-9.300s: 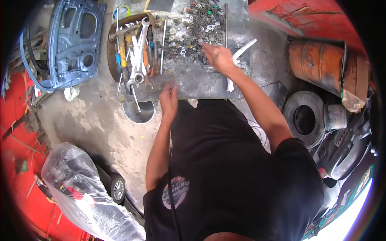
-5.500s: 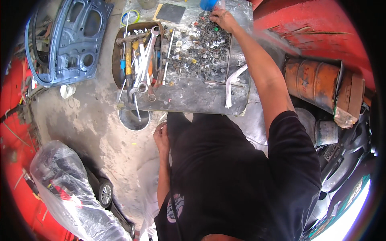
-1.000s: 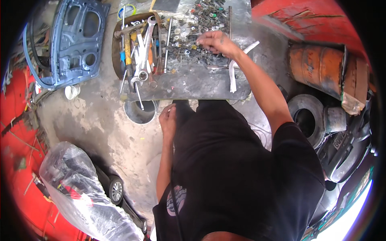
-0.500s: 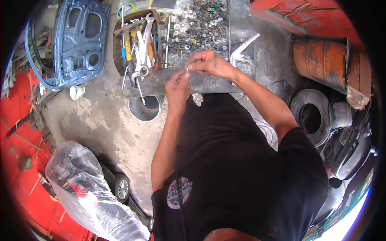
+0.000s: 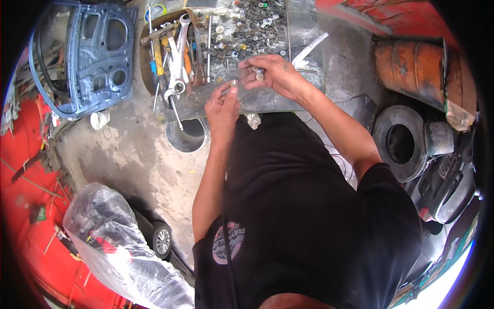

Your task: The person selects small fasteners from a workbench, then walks to a maroon car and installs a black plastic trim piece and a rubber weatherstrip along the rear window frame. The person aligns and presses the parts into place by hand.

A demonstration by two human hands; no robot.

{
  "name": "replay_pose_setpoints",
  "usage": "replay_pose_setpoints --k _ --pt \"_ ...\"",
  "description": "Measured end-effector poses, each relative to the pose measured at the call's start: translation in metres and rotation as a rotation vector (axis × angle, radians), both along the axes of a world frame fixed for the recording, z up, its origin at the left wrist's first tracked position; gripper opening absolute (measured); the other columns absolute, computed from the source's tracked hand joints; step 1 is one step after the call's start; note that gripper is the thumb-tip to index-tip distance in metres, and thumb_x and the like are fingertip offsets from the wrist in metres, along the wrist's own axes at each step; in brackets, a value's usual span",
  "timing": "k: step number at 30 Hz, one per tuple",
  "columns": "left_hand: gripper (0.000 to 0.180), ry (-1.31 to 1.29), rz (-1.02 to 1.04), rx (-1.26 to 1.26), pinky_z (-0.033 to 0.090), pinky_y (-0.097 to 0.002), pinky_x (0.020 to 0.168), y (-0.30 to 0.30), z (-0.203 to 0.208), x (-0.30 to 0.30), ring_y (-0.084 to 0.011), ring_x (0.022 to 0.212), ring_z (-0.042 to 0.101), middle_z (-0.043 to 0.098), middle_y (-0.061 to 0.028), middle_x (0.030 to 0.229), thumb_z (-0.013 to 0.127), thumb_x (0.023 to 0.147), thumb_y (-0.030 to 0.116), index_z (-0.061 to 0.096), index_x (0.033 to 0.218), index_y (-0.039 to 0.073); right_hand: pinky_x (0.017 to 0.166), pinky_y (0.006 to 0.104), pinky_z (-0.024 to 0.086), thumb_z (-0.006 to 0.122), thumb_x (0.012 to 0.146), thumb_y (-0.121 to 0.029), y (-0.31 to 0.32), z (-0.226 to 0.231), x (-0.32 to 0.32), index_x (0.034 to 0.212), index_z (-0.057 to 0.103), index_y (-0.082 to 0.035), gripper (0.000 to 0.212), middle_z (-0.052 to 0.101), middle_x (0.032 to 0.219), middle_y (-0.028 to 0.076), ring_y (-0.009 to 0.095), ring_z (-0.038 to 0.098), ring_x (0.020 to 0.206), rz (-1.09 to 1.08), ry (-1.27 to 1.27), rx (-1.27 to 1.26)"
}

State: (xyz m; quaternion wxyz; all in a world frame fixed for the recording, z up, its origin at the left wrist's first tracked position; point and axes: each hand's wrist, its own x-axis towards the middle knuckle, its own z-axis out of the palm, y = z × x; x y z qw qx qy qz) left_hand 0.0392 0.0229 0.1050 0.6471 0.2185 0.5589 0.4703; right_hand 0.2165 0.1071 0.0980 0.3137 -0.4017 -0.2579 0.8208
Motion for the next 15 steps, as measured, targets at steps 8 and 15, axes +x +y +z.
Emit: replay_pose_setpoints --k 8,15 --pt "0.022 0.468 -0.070 0.173 0.035 -0.0214 0.053 0.000 0.018 -0.001 -0.0030 0.061 0.045 0.056 0.0037 0.070 0.063 0.094 0.010 0.065 0.114 0.001 0.103 0.0467 0.048 0.039 0.095 -0.008 -0.006 0.025 0.004 0.127 0.049 0.016 0.041 0.055 0.128 0.026 0.036 0.057 0.117 -0.064 0.259 -0.150" --pt "0.024 0.579 -0.140 0.279 0.037 -0.0208 0.060 0.000 0.028 0.003 -0.0040 0.070 0.047 0.062 0.0009 0.083 0.063 0.094 0.011 0.064 0.116 0.001 0.110 0.0454 0.041 0.042 0.077 0.004 -0.012 0.027 -0.001 0.132 0.047 0.014 0.056 0.050 0.136 0.024 0.031 0.051 0.127 -0.043 0.408 -0.081"
